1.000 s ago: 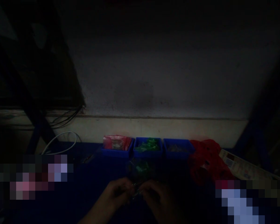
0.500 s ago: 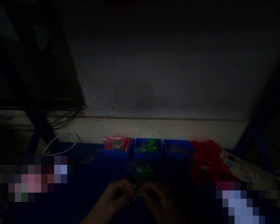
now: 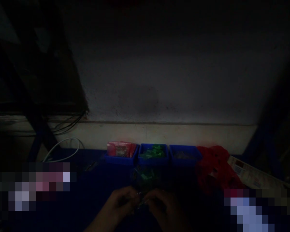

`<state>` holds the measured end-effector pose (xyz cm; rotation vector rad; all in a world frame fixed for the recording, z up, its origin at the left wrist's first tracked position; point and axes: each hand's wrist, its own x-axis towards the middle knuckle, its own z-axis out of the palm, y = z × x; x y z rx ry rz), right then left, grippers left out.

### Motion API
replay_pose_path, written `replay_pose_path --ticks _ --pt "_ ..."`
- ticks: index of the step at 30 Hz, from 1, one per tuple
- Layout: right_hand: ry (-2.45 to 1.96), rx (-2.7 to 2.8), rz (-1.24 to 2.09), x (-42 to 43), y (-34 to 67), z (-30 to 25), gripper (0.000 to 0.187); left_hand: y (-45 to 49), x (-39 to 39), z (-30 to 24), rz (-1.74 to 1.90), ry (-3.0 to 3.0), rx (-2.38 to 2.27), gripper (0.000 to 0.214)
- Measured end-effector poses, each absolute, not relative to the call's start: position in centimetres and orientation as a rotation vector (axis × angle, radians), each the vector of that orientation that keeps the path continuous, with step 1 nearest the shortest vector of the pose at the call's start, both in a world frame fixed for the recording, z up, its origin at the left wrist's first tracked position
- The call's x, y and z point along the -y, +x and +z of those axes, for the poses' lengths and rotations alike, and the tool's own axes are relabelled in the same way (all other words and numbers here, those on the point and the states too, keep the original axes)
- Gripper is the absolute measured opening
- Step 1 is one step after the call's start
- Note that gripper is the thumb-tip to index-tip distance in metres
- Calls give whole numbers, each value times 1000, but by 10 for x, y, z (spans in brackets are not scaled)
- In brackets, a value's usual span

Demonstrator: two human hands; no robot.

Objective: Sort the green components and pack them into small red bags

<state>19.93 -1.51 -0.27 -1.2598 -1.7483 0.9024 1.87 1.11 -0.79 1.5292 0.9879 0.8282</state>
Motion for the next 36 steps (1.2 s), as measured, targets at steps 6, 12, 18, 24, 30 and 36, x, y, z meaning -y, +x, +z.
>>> replay_pose_path --ticks 6,12,18,24,30,36 --pt "-1244 1758 914 15 199 -5 15 20 -10 -5 838 1511 -1003 14" --pt "-1266 1742 902 15 198 -5 13 19 -10 -7 840 1511 -1003 15" --pt "-1275 1774 744 11 200 -6 8 18 -11 -9 853 1474 -987 18" --pt "-1263 1858 645 15 201 -4 9 20 -5 -5 872 1440 -812 22" --pt "-1301 1768 778 25 193 -3 18 20 1 0 813 1399 -630 13" --pt "-1386 1611 811 25 195 -11 25 19 -6 -5 863 1507 -863 8"
